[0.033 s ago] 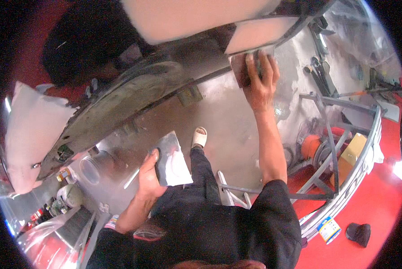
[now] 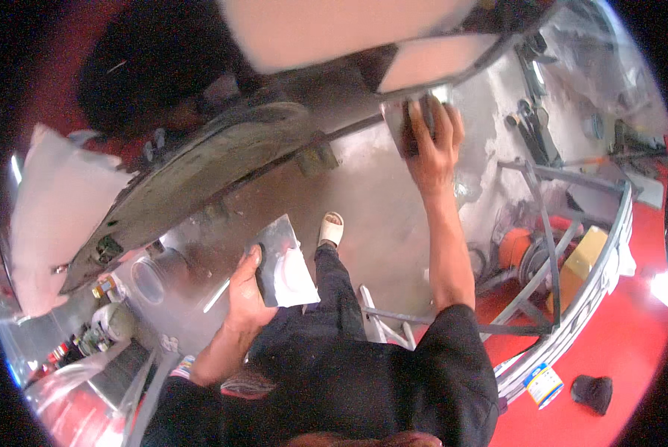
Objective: The person sands a car bumper with a sanding block, moving across multiple sections of the surface. The person holds a second sanding block in the other hand and occasionally switches between them while working on the bumper.
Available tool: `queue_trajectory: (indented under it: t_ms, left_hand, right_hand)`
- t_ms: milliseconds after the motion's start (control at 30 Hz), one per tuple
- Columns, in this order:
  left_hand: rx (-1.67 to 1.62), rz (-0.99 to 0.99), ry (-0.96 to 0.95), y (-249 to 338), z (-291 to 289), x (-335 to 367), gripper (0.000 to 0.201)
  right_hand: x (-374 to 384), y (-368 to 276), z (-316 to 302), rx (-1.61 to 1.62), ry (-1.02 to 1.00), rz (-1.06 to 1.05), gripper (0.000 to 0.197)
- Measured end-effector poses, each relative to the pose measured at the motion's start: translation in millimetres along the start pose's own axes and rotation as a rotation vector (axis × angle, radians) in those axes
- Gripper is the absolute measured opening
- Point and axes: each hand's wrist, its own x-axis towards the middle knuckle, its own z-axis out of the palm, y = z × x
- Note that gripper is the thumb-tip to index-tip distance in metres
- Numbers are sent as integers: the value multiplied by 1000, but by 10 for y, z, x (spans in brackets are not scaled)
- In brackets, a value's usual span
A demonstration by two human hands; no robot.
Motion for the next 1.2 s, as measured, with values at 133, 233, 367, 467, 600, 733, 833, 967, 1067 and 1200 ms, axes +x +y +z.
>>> queue_trajectory:
  t_ms: [133,233,367,467,600,733,833,967,1067,1200]
  left_hand:
    - [-45,111,-352,-749,-2,552,48]
    - [632,489,-93,-1606,-253,1011,42]
    - [769,755,-307,-1791,-663,491,45]
    - [835,963,-48,-1557,-740,-19,45]
    - [567,1002,130,-1201,-1234,-533,38]
    - [174,1230,150,-968,-1860,-937,31]
    - [67,970,63,-915,-2425,-1288,29]
    - [-367,626,-218,-857,-3300,-1801,29]
    - [-446,714,-271,-722,-4115,-2357,31]
    - [-582,916,-239,-414,-5195,-3114,33]
  right_hand:
    - [-899,49,-294,209,-222,105,53]
    - [-1693,-142,-772,553,-434,82,64]
    - [-1909,-945,-1347,617,-724,-81,67]
    - [-1743,-1496,-1618,703,-806,-240,72]
    - [-1660,-2015,-1866,699,-959,-485,77]
    - [-1624,-2596,-2129,902,-964,-529,71]
    - [-1784,-3245,-2358,1028,-736,-576,63]
    - [-2150,-4231,-2412,1183,-630,-685,52]
    - [-2440,-4954,-2308,994,-667,-725,60]
    - [-2691,-5821,-2162,907,-857,-709,74]
